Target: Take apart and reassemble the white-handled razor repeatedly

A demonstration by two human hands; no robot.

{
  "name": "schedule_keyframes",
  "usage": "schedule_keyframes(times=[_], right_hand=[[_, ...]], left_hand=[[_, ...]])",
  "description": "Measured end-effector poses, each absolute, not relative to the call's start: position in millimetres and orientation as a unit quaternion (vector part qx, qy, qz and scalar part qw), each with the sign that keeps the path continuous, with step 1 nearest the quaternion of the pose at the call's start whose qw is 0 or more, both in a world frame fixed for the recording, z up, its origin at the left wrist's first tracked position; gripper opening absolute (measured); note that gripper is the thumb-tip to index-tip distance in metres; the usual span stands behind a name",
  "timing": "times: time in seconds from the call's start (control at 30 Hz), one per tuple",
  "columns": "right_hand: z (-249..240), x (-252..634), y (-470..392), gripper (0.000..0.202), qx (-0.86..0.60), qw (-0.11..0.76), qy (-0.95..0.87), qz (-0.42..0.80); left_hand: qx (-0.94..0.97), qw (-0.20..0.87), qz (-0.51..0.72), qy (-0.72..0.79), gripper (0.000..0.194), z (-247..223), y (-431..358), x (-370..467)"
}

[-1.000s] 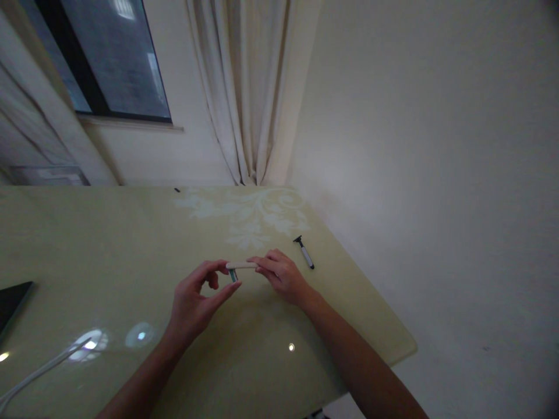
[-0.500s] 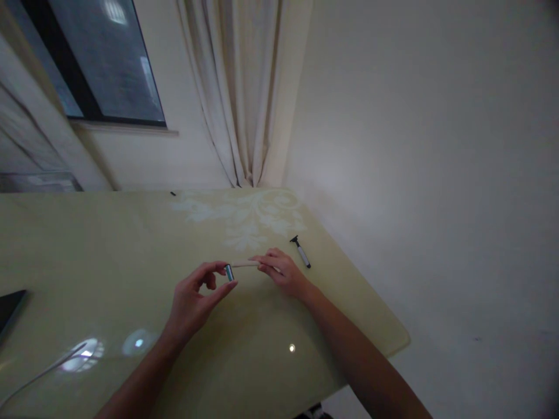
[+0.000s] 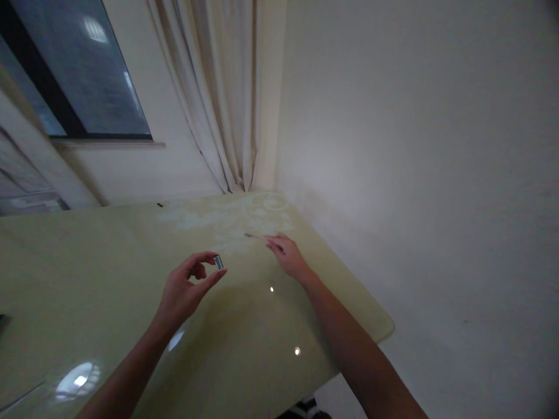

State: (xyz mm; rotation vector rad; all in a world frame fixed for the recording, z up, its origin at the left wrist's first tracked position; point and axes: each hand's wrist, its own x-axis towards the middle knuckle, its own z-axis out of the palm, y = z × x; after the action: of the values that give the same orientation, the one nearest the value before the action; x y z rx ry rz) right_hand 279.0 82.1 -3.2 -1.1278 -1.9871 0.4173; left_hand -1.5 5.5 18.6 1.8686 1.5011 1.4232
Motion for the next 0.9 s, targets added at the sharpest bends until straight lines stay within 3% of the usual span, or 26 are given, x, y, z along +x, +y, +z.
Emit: schedule_keyframes(times=[0.07,0.2,0.57,0.9], right_hand=[[-0.2,305.4,94.5,0.033,-0.546,0.411,-0.720,0.119],[-3.1,343.1,103.3,0.035,-0.697,0.330,-0.633,0.061],[-9.0,344.0,92.3,0.027,-0.772,0.215,-0.593,0.076],[-8.1,339.2,86.8,0.024,-0.784,0.197,-0.582,0.086]], left_hand=[[0.682,0.214,0.474,0.514,0.039,17.0,17.5,12.0],[0.748,0.272,0.364,0.484,0.039,4.0,49.3,51.5],[0.746,0.188,0.260,0.584,0.036,-25.3,93.2,124.0],[0.763,0.147,0.224,0.589,0.036,-26.7,84.6,121.3]])
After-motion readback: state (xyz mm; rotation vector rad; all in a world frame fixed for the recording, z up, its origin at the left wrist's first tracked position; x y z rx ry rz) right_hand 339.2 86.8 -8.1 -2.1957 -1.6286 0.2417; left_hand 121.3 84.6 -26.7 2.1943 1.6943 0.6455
